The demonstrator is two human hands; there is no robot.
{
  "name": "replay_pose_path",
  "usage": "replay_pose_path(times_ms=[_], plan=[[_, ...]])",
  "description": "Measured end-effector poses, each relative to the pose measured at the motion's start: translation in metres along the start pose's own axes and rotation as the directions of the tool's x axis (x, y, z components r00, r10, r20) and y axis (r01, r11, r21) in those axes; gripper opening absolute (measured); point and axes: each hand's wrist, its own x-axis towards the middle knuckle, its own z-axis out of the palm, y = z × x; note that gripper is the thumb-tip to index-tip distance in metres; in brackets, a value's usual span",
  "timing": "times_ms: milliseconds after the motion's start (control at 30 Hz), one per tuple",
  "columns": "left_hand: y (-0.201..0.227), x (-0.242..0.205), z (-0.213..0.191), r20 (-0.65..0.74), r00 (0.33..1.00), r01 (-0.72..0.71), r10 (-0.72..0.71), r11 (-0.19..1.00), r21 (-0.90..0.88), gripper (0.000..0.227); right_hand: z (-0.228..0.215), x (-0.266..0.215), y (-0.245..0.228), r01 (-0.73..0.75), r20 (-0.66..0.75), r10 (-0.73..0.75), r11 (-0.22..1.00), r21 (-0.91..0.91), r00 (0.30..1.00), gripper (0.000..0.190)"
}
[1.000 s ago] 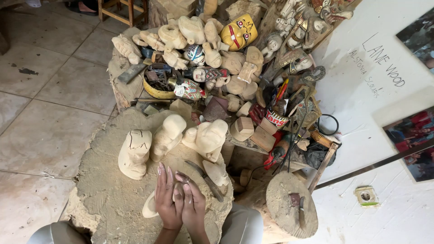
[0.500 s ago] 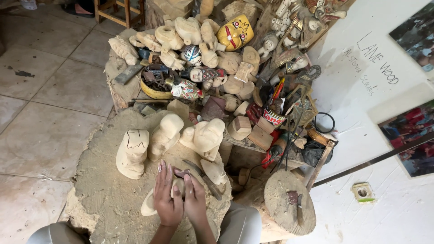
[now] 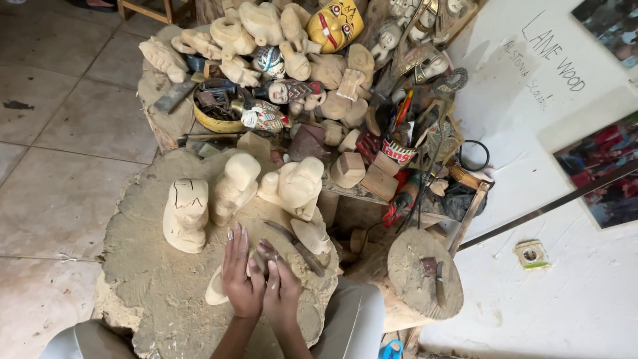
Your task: Sanding and cleaning wooden figurines using sandpaper and a small tool
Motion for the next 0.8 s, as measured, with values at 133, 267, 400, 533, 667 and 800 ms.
replay_pose_path(times_ms=[133, 267, 400, 533, 667, 800], plan=[[0.013, 0.010, -0.005, 0.013, 1.000, 0.001, 0.000, 0.998, -0.061, 0.048, -0.004, 0.023, 0.024, -0.195, 0.167, 0.202, 0.979, -0.058, 0.965, 0.040], [-0.010, 0.004, 0.003, -0.032, 0.998, -0.065, 0.063, 0.996, -0.057, 0.052, -0.003, 0.017, 0.055, -0.253, 0.211, 0.238, 0.966, 0.047, 0.948, 0.027], [-0.008, 0.018, 0.003, 0.031, 0.994, -0.094, 0.103, 0.973, -0.211, 0.057, -0.007, -0.001, 0.022, -0.229, -0.030, 0.229, 0.973, -0.015, 0.973, 0.029], [-0.022, 0.018, 0.015, 0.078, 0.993, -0.061, 0.092, 0.940, -0.335, 0.053, -0.008, -0.010, 0.017, -0.166, -0.144, 0.158, 0.985, -0.050, 0.977, 0.029], [-0.031, 0.018, 0.030, 0.152, 0.987, 0.006, 0.046, 0.945, -0.328, 0.048, -0.008, -0.002, 0.086, -0.195, -0.163, 0.175, 0.974, -0.115, 0.971, 0.028], [-0.028, 0.015, 0.027, 0.186, 0.983, 0.055, 0.000, 0.955, -0.291, 0.048, -0.018, 0.055, -0.014, -0.286, 0.019, 0.286, 0.958, 0.035, 0.958, 0.028]])
